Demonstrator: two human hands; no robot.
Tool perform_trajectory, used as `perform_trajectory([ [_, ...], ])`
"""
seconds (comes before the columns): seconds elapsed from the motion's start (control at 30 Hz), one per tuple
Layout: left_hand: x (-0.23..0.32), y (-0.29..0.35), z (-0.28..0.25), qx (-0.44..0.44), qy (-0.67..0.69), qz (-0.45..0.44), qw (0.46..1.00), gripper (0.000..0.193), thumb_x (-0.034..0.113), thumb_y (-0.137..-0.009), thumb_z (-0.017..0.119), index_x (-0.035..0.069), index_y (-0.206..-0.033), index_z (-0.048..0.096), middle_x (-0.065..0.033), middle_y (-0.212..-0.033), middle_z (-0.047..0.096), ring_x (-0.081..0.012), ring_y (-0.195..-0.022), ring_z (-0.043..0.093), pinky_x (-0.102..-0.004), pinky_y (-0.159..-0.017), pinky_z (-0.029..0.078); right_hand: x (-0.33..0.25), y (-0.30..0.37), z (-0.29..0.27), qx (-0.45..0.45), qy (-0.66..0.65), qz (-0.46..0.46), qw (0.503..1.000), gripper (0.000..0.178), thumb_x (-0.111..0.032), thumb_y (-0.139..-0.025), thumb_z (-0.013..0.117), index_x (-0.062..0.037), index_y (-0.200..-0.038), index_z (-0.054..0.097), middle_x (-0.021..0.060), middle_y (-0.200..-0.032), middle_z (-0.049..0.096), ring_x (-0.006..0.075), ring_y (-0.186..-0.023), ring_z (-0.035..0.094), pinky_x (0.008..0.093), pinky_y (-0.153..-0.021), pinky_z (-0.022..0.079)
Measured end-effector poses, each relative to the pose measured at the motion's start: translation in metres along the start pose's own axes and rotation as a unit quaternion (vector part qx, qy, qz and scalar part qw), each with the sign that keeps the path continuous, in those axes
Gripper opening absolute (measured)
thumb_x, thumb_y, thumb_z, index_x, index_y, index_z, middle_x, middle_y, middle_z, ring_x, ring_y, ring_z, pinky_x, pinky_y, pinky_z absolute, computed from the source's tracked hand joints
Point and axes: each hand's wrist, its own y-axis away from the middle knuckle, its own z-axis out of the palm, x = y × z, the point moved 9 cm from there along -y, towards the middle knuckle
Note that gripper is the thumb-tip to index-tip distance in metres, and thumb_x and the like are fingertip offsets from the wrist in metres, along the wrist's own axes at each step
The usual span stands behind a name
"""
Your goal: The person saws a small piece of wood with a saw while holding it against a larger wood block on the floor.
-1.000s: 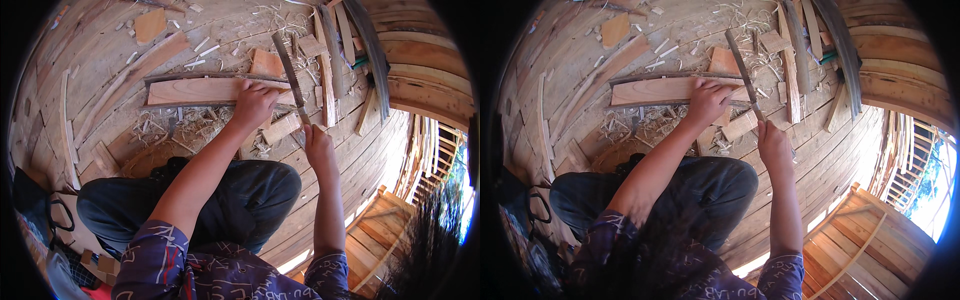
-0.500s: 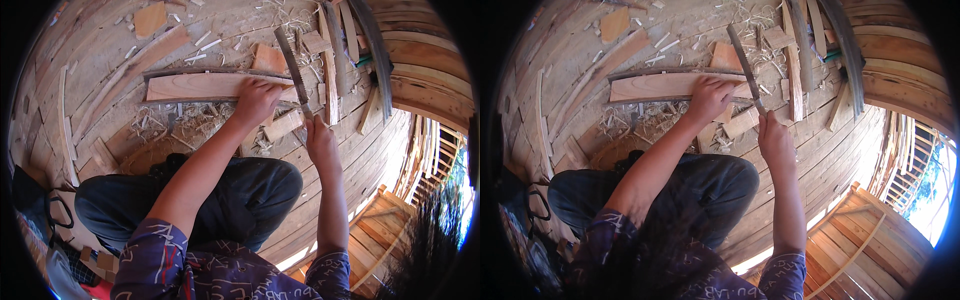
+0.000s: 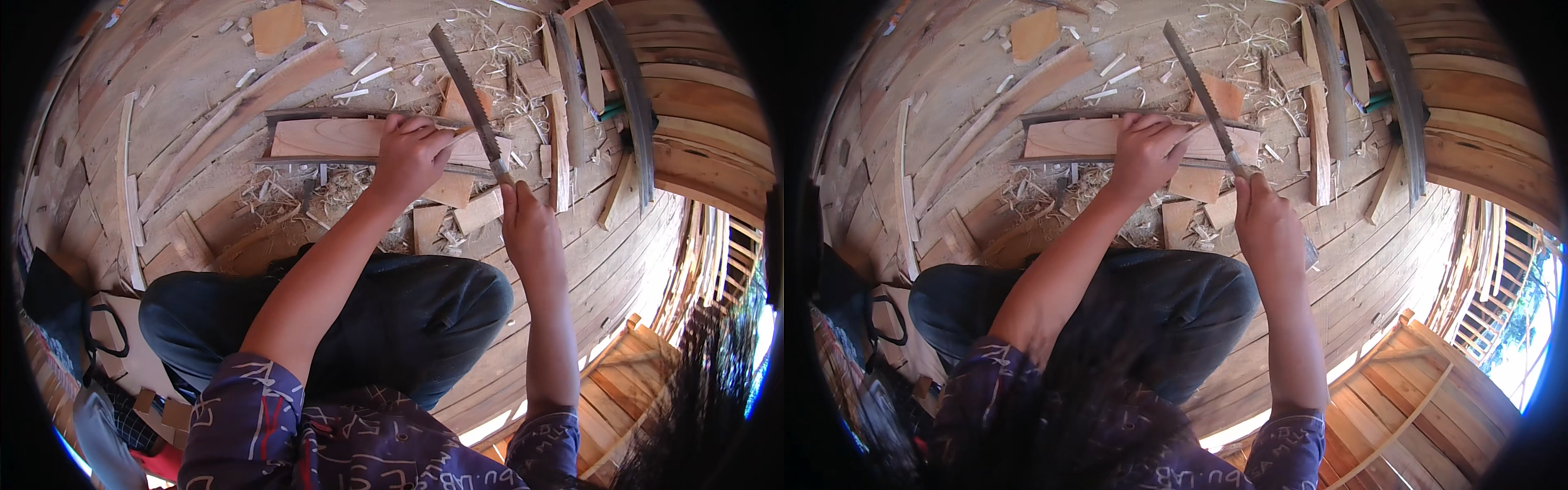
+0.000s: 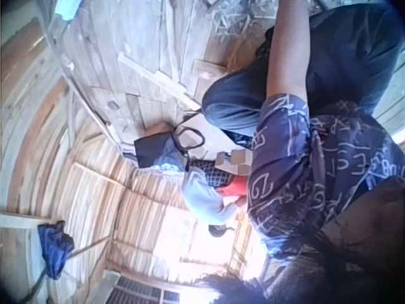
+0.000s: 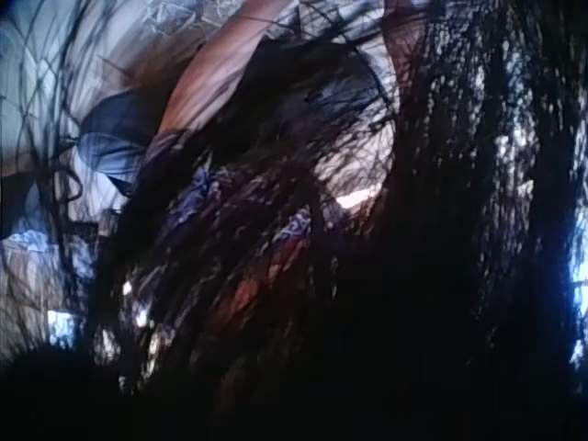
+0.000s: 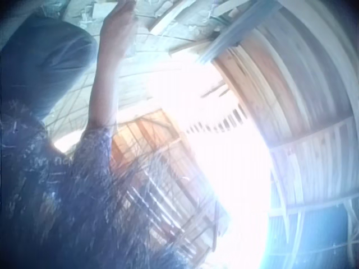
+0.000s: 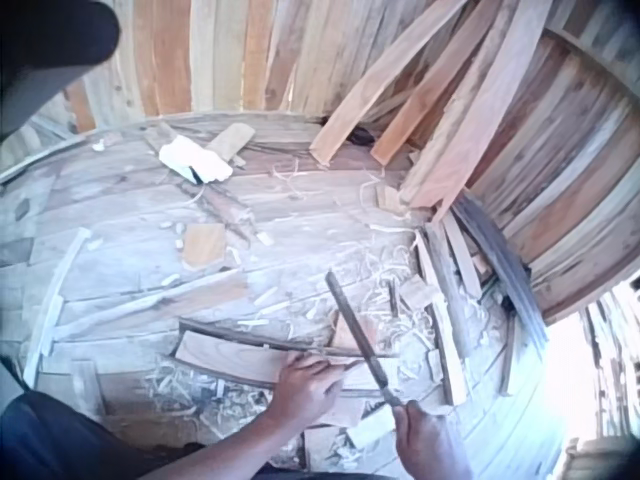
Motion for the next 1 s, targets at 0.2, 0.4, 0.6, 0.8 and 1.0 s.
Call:
perform_trajectory([
  [0.2, -0.037, 0.028, -0.04, -0.036, -0.055, -0.054, 0.996, 0.014, 0.011, -0.073, 0.078, 0.009, -0.084, 0.07, -0.0033, -0.081, 0.071, -0.0197, -0.082, 0.064, -0.0373, -0.079, 0.04, -0.047, -0.005, 0.034, -0.047, -0.024, -0.036, 0.998, 0.033, -0.032, -0.101, 0.047, -0.0031, -0.088, 0.055, 0.0259, -0.068, 0.063, 0.0467, -0.068, 0.063, 0.056, -0.059, 0.05],
  [0.4, -0.034, 0.023, -0.055, -0.007, -0.049, -0.053, 0.997, 0.015, 0.011, -0.072, 0.078, 0.008, -0.083, 0.069, -0.0044, -0.083, 0.07, -0.0212, -0.084, 0.063, -0.0381, -0.078, 0.04, -0.059, -0.006, 0.024, -0.034, 0.026, -0.055, 0.998, 0.032, -0.033, -0.101, 0.047, -0.0046, -0.089, 0.055, 0.0226, -0.065, 0.064, 0.0426, -0.064, 0.066, 0.0525, -0.056, 0.053],
  [0.6, -0.038, 0.032, -0.054, -0.066, -0.082, -0.046, 0.993, 0.013, 0.01, -0.072, 0.078, 0.008, -0.081, 0.068, -0.0036, -0.079, 0.069, -0.0208, -0.084, 0.062, -0.0379, -0.078, 0.04, -0.064, 0.006, 0.027, -0.037, -0.001, -0.046, 0.998, 0.033, -0.035, -0.101, 0.047, -0.0054, -0.089, 0.057, 0.0228, -0.067, 0.065, 0.0423, -0.064, 0.066, 0.0517, -0.056, 0.054],
  [0.8, -0.041, 0.034, -0.059, -0.021, -0.068, -0.051, 0.996, 0.013, 0.008, -0.071, 0.075, 0.01, -0.078, 0.064, -0.002, -0.075, 0.068, -0.0196, -0.081, 0.061, -0.0376, -0.077, 0.039, -0.068, -0.007, 0.035, -0.036, 0.018, -0.071, 0.997, 0.035, -0.036, -0.101, 0.047, -0.0047, -0.089, 0.058, 0.0227, -0.067, 0.065, 0.0402, -0.065, 0.067, 0.0499, -0.056, 0.055],
  [1.0, -0.02, 0.009, -0.093, 0.081, -0.06, -0.038, 0.994, 0.013, 0.009, -0.071, 0.075, 0.01, -0.077, 0.063, -0.0014, -0.074, 0.066, -0.0199, -0.08, 0.06, -0.0378, -0.073, 0.037, -0.079, 0.006, 0.012, -0.029, 0.034, -0.049, 0.998, 0.033, -0.034, -0.101, 0.048, -0.004, -0.09, 0.057, 0.023, -0.068, 0.065, 0.0404, -0.065, 0.067, 0.0495, -0.055, 0.055],
])
